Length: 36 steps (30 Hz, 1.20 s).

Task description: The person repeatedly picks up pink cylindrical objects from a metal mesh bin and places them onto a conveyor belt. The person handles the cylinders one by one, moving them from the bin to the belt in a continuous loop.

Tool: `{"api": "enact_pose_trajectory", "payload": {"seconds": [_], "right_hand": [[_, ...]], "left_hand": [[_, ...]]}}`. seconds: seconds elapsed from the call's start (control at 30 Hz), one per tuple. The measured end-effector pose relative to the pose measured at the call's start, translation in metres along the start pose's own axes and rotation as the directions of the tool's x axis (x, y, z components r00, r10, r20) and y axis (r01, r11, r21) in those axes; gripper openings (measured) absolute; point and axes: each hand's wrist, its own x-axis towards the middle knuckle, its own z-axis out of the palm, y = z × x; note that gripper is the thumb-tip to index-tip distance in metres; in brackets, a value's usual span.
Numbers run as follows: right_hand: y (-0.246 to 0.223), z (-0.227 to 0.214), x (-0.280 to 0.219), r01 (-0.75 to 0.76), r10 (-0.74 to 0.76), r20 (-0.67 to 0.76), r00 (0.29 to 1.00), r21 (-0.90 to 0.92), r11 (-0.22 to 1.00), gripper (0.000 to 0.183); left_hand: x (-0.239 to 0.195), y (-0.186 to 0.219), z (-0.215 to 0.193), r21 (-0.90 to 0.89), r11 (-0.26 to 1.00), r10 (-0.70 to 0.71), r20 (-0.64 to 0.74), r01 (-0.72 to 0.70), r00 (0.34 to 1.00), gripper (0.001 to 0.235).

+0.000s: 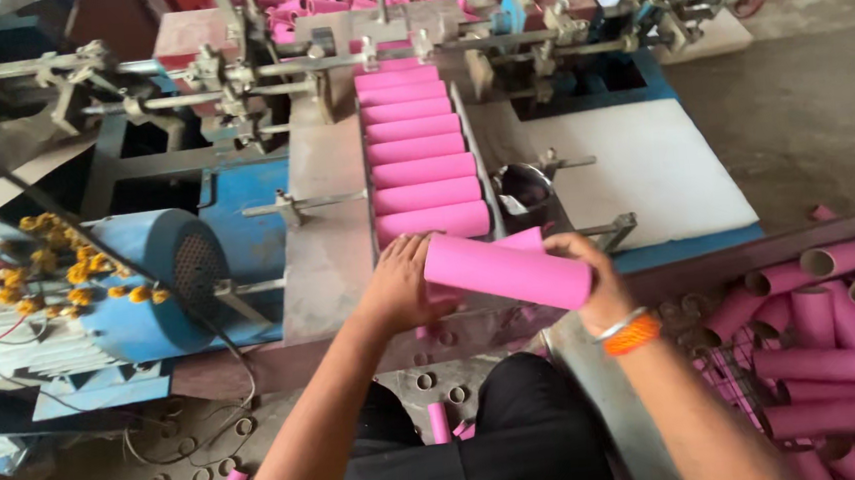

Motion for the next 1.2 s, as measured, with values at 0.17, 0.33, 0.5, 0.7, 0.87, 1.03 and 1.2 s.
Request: {"api": "enact_pose_trajectory", "payload": {"seconds": [0.17, 0.33, 0.5, 0.7, 0.87, 1.03, 1.2], "right_hand": [[-0.046, 0.022, 0.013, -0.026, 0.019, -0.174, 0.985, -0.042, 0.999, 0.021], [-0.139, -0.032, 0.033, 0.062, -0.156, -0.222, 0.962, -0.377, 0.924, 0.015], [-0.171, -0.053, 0.106, -0.069, -0.024, -0.159, 0.987, -0.552, 0.831, 0.022], [-0.115, -0.030, 0.185, -0.234, 0.165, -0.167, 0.972, -0.744, 0.625, 0.034], [-0.073, -0.002, 0.214, -0.236, 0.063, -0.253, 0.965, -0.750, 0.618, 0.036], [-0.111, -0.018, 0.198, -0.198, -0.079, -0.390, 0.917, -0.620, 0.759, 0.036], [-0.089, -0.010, 0.113, -0.158, 0.106, -0.221, 0.970, -0.232, 0.960, 0.026]], "left_hand": [[0.009, -0.026, 0.008, 0.213, 0.974, -0.099, 0.065, 0.083, 0.993, 0.068], [0.011, -0.052, 0.024, 0.470, 0.882, -0.054, 0.028, 0.035, 0.998, 0.053], [0.012, -0.054, 0.033, 0.582, 0.811, -0.048, -0.036, 0.060, 0.998, 0.033], [0.011, -0.040, 0.020, 0.388, 0.918, -0.037, -0.132, 0.086, 0.991, 0.061], [0.016, -0.031, 0.008, 0.306, 0.947, -0.050, -0.165, 0.100, 0.985, 0.065], [0.018, -0.020, -0.007, 0.210, 0.973, -0.049, -0.218, 0.096, 0.975, 0.072], [0.011, -0.015, -0.009, 0.165, 0.978, 0.160, -0.202, -0.127, 0.966, 0.085]]}}
